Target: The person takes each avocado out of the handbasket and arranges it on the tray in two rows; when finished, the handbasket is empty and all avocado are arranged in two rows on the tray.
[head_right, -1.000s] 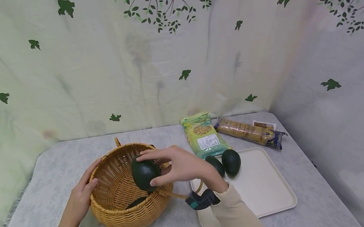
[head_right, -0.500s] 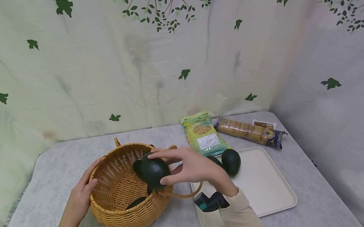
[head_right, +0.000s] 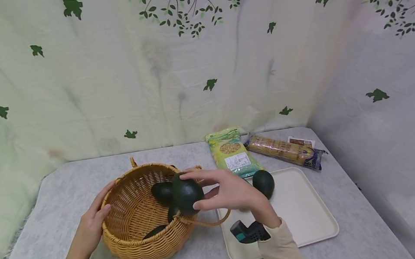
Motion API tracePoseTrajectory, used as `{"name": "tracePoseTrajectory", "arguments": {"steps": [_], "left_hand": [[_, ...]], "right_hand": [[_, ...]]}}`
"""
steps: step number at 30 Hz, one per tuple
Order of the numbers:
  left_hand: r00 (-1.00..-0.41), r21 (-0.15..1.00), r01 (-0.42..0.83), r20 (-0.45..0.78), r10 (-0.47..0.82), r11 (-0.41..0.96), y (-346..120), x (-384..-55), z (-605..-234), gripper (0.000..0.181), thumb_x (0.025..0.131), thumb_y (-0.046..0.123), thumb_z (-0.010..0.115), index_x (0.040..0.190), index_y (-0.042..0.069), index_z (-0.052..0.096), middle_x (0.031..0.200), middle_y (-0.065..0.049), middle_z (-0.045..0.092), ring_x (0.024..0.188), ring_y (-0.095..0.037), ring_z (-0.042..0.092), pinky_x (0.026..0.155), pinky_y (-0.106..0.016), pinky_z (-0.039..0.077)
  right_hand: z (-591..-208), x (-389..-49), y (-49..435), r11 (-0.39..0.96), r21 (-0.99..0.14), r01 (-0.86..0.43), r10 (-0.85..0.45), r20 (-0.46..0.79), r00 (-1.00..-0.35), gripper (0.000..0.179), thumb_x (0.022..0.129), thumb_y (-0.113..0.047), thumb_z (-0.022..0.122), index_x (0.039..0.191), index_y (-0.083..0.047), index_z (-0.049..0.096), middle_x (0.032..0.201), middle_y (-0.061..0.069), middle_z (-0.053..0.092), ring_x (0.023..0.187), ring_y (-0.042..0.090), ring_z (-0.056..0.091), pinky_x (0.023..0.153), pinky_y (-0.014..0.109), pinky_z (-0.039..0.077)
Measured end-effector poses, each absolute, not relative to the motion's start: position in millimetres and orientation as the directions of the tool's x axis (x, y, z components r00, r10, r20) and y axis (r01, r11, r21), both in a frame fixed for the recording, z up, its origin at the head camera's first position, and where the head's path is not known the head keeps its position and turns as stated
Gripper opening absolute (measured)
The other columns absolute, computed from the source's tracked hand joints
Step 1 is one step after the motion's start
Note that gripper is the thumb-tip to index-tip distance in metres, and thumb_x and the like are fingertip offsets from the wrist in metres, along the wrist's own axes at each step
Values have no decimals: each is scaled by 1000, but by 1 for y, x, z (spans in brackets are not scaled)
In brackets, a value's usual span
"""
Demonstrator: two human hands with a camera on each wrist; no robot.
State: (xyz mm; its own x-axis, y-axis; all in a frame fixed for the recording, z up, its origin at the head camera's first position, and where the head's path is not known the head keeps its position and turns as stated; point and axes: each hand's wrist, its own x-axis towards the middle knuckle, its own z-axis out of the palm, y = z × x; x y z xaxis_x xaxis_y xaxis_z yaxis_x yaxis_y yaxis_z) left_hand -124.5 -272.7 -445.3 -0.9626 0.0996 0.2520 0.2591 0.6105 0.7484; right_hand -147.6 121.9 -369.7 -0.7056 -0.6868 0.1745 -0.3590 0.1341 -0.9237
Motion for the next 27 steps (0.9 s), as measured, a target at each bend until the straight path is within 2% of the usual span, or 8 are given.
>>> {"name": "tracePoseTrajectory", "arguments": {"steps": [9,16,27], "left_hand": [[-963,750,255,250,96,610,-273,-122,-446,55,110,23,47,161,37,33,165,-9,36,145,-49,40,105,-79,34],[-965,754,249,244,93,608,-273,-122,-447,55,110,23,47,162,37,33,166,-10,36,145,-50,39,105,-79,33],[-968,749,239,234,90,618,-274,-124,-447,55,110,25,46,162,38,32,165,-11,36,144,-50,40,105,-78,34]], "right_hand": [[-372,-148,144,145,-909,-391,-661,205,-722,65,91,-10,79,151,-15,54,161,6,45,126,32,65,84,41,63],[-378,-145,164,207,-907,-368,-605,177,-776,67,90,-11,80,151,-21,55,156,12,50,114,24,72,82,37,63],[-382,-141,194,235,-902,-363,-558,180,-810,66,90,-7,79,151,-16,54,158,21,44,115,34,71,80,36,63]]}}
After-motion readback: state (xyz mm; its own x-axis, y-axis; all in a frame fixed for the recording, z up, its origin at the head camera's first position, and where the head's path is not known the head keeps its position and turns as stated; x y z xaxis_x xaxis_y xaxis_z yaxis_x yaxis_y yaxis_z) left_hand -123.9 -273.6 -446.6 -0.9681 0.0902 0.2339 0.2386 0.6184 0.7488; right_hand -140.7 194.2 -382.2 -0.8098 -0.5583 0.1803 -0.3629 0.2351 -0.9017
